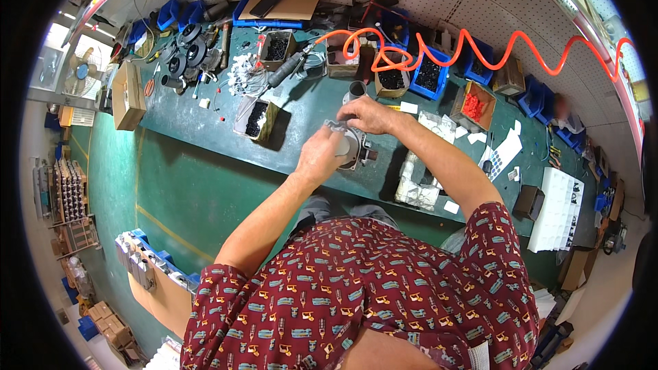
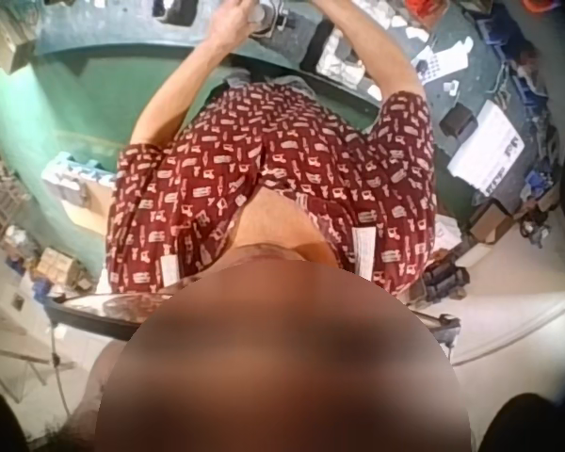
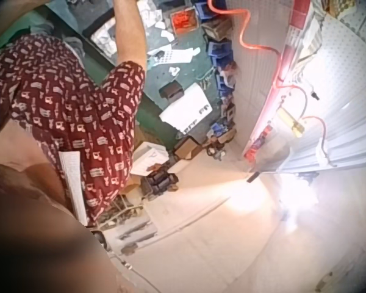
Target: The person assembles a cylindrical electronic component on a workbench. They use a cordless drill to fasten parts, a pneumatic tool to clean the assembly, and a wrench to tighten fittings. The person handles wires and small parts throughout the process.
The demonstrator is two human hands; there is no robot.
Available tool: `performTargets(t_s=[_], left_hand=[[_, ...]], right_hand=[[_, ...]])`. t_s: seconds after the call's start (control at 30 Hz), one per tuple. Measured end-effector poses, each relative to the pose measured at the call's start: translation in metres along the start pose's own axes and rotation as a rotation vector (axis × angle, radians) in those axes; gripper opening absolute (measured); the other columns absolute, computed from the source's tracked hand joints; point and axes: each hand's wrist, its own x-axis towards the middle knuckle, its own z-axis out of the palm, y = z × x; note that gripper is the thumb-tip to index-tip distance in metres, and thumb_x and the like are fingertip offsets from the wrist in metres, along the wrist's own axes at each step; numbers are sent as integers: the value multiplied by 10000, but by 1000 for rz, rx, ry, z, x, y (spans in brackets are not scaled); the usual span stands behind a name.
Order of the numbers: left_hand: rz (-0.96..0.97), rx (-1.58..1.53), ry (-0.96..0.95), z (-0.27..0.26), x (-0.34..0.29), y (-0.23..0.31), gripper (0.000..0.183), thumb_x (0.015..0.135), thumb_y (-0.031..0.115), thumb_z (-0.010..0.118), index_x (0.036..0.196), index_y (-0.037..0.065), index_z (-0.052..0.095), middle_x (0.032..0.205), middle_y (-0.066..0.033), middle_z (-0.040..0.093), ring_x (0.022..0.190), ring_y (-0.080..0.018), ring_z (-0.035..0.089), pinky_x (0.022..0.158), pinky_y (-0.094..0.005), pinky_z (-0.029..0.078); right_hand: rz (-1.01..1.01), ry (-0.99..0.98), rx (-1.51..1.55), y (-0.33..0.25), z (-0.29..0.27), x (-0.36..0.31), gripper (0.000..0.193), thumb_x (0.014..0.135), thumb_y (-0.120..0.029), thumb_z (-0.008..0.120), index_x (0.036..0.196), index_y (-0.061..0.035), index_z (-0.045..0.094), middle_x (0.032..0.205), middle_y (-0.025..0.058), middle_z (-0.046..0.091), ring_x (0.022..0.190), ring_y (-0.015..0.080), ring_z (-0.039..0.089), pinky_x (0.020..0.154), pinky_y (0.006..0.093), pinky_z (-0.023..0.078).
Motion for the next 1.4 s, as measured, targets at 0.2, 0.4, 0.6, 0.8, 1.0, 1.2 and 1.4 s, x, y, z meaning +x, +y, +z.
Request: performTargets(t_s=[0.2, 0.4, 0.6, 0.8, 1.0, 1.2, 1.4], left_hand=[[71, 110, -2, 10, 3, -11, 419, 741, 184, 820, 1088, 43, 633, 1048, -204, 636, 996, -396, 669, 854, -479, 565], [88, 109, -89, -4, 7, -8, 370, 778, 201, 790, 1074, 39, 639, 1055, -212, 653, 1003, -395, 688, 849, -473, 580], [31, 206, -203, 0, 16, -13, 485, 781, 269, 832, 1174, 52, 648, 1067, -185, 654, 1010, -370, 694, 828, -469, 583], [8, 262, -298, -4, 19, -2, 427, 807, 270, 825, 1131, 58, 645, 1099, -178, 650, 1039, -355, 692, 846, -467, 574], [-3, 292, -333, -1, 21, 3, 410, 822, 289, 808, 1118, 64, 635, 1111, -161, 642, 1041, -355, 690, 855, -469, 565], [-30, 306, -295, 3, 13, -3, 424, 813, 291, 806, 1121, 68, 619, 1128, -164, 639, 1013, -365, 705, 844, -483, 570], [-20, 306, -320, -6, 17, 3, 446, 831, 300, 795, 1155, 57, 611, 1127, -200, 664, 998, -398, 711, 828, -489, 578]], right_hand=[[79, 59, 118, 1, 7, -6, 333, 866, -102, 641, 1169, 15, 711, 1077, 172, 759, 998, 284, 724, 902, 401, 567], [444, 12, 316, 18, 9, -23, 330, 910, -184, 669, 1185, -16, 739, 1015, 65, 756, 893, 129, 699, 742, 336, 607], [697, 0, 754, 17, 21, -41, 276, 1014, -263, 673, 1183, -55, 739, 1008, 26, 734, 905, 125, 699, 737, 347, 619], [673, 214, 761, 28, 48, -52, 245, 967, -281, 709, 1026, -51, 770, 854, 2, 712, 733, 109, 636, 625, 315, 524], [701, 332, 700, 20, 56, -53, 263, 946, -286, 724, 897, -29, 759, 761, -7, 658, 648, 100, 571, 556, 297, 476], [688, 313, 701, 15, 58, -50, 269, 970, -279, 701, 904, -21, 736, 771, 10, 658, 678, 113, 593, 565, 310, 505], [611, 496, 666, 20, 71, -56, 272, 980, -266, 679, 894, -12, 724, 789, 24, 677, 710, 109, 612, 585, 319, 514]])
